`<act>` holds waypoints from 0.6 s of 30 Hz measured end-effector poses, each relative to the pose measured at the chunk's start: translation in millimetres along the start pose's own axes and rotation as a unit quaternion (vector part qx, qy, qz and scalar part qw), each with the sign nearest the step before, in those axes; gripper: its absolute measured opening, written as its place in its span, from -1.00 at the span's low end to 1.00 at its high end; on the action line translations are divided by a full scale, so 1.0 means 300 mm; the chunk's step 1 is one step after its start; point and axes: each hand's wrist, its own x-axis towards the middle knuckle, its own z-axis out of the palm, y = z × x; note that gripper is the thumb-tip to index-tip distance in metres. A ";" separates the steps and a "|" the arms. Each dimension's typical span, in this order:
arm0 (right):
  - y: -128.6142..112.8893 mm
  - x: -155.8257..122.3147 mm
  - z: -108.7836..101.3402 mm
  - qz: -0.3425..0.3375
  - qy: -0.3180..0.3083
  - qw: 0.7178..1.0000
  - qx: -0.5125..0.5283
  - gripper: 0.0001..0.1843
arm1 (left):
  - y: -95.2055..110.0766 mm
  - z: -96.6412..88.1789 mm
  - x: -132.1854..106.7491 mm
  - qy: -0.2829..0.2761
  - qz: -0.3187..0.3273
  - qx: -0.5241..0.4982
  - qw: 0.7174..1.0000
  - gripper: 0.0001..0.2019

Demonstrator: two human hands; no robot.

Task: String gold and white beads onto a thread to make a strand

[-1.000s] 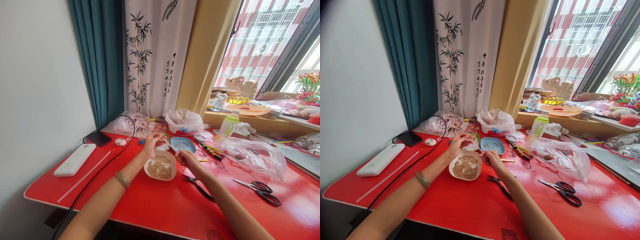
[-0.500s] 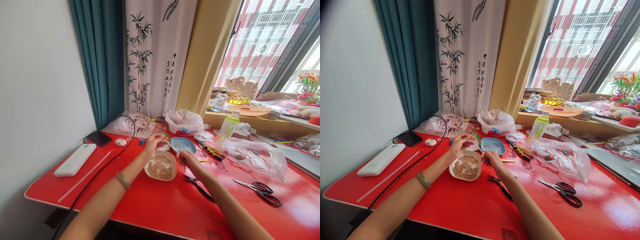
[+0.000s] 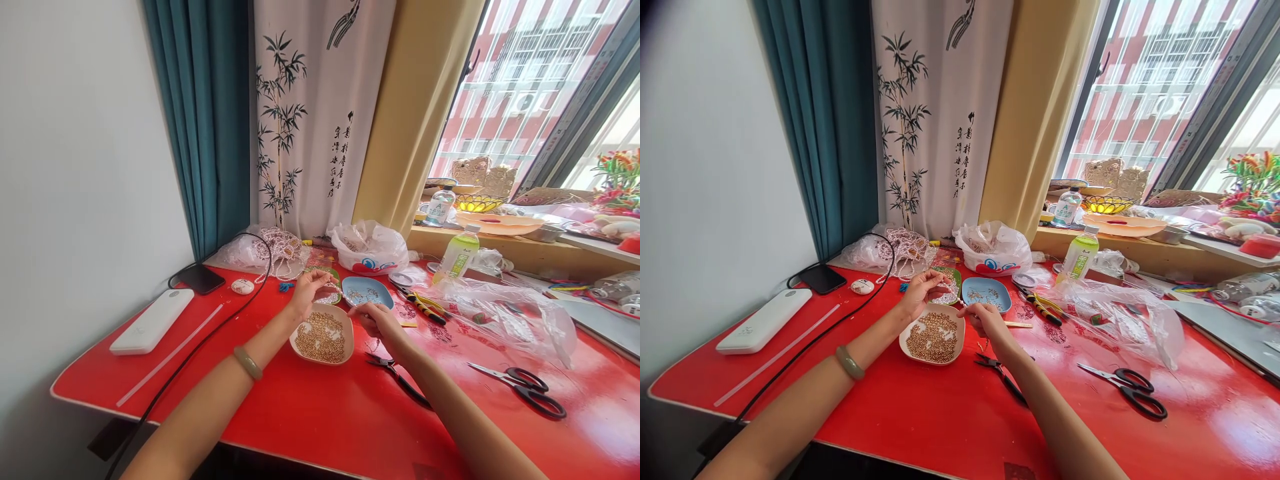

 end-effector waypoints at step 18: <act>0.014 0.003 0.001 -0.023 0.009 1.000 0.002 -0.79 | -0.003 0.013 -0.003 -0.026 -0.020 -0.010 0.999 -0.86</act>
